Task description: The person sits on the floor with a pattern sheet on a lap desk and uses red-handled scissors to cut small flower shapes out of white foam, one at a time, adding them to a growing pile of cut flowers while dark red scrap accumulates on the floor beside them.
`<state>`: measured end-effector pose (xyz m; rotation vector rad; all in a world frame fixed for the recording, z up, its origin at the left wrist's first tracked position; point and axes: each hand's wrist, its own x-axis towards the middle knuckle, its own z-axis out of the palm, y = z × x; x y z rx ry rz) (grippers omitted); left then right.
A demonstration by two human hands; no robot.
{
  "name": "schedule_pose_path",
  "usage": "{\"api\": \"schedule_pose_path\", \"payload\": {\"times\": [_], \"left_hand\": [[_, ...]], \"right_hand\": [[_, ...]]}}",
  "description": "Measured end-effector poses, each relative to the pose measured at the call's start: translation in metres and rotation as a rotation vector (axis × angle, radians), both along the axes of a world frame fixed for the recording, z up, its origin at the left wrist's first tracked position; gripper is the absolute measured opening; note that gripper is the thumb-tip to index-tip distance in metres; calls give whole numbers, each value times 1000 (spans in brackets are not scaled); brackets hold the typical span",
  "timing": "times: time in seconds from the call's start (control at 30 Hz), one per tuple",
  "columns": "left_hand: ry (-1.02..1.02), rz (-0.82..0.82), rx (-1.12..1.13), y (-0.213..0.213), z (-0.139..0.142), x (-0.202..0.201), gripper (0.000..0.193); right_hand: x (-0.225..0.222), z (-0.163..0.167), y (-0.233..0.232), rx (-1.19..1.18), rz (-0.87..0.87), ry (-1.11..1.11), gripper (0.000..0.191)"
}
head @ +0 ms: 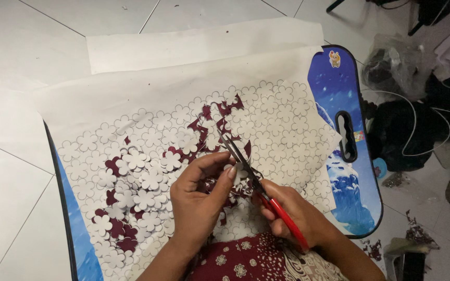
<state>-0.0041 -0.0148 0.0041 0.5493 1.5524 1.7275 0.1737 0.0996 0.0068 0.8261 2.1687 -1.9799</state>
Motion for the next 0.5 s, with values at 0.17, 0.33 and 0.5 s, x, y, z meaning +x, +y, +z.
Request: {"api": "schedule_pose_path", "payload": {"times": [0.17,0.33,0.5], "left_hand": [[-9,21,-25,0,0,-2,26],[-29,37,-19,1,2,-3,26],[4,48,5,2,3,-6,26]], "right_hand": [[3,-4,0,27,7,15,102],[2,-3,1,5,9,1,102],[1,-2,1,35,10,10,99]]}}
